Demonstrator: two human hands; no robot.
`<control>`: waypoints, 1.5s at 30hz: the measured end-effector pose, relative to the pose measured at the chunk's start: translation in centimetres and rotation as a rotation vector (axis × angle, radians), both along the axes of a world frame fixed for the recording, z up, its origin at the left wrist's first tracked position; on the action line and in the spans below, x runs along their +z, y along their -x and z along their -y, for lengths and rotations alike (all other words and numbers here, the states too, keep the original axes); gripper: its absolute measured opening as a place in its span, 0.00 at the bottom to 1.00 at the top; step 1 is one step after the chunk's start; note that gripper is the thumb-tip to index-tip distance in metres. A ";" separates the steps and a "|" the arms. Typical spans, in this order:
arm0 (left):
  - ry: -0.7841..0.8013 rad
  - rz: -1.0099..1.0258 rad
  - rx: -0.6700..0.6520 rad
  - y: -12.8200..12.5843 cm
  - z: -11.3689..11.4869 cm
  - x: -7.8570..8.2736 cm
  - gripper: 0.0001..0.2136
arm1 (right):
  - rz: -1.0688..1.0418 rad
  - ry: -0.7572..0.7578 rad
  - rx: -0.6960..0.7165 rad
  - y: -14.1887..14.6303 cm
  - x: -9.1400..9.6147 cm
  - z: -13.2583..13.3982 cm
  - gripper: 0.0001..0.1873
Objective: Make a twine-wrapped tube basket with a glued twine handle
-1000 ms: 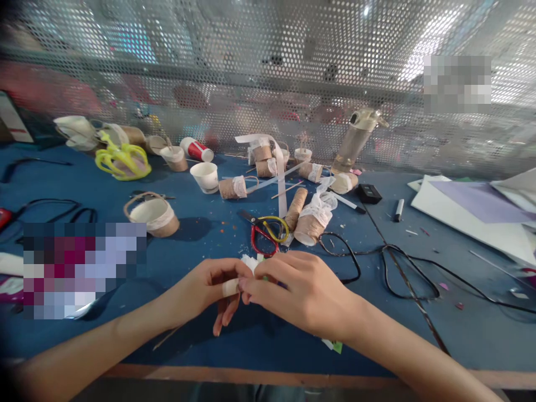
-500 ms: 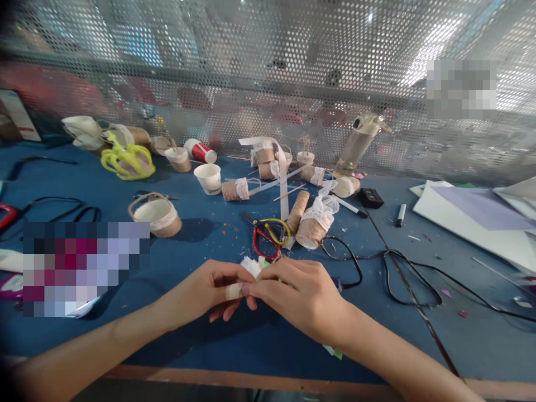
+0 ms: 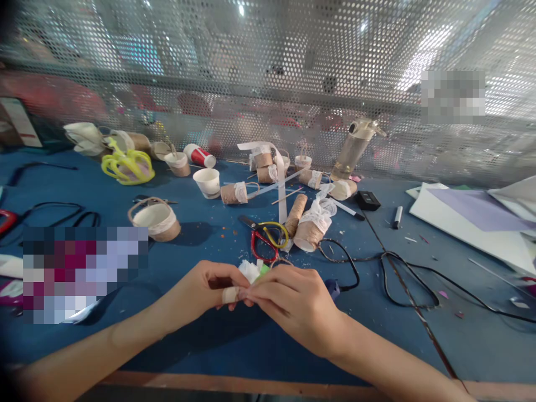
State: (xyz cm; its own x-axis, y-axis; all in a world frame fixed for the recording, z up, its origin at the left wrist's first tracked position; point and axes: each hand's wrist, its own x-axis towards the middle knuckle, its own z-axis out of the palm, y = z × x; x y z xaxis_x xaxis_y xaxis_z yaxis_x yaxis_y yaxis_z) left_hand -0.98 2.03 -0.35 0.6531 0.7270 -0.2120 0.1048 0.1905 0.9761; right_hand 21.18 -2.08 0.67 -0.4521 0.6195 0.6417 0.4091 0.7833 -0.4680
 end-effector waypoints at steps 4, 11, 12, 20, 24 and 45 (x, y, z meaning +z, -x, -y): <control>0.011 0.013 0.041 0.0 0.1 0.1 0.06 | -0.014 -0.008 -0.029 0.0 -0.4 0.1 0.07; -0.061 0.083 0.072 -0.1 0.1 0.6 0.09 | -0.095 0.065 0.000 0.4 0.1 -0.1 0.04; -0.093 0.078 0.072 -0.1 0.2 0.8 0.09 | -0.114 0.087 0.002 0.4 0.2 0.0 0.04; -1.002 -0.077 0.069 0.7 1.6 1.6 0.05 | -0.235 0.317 -0.062 0.6 0.6 0.4 0.04; -1.131 -0.075 0.029 0.8 1.2 1.4 0.05 | -0.251 0.248 -0.029 0.5 0.6 0.4 0.05; -1.501 -0.313 -0.074 0.9 0.4 1.0 0.11 | -0.188 0.168 0.021 0.1 0.1 0.1 0.05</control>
State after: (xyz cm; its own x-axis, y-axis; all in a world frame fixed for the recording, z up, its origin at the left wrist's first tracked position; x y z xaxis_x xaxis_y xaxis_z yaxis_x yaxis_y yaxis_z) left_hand -1.90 1.61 0.62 0.7665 0.3589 0.5326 0.3011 -0.9333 0.1955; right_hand 21.05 -2.16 0.76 -0.3479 0.7163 0.6049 0.2872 0.6956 -0.6585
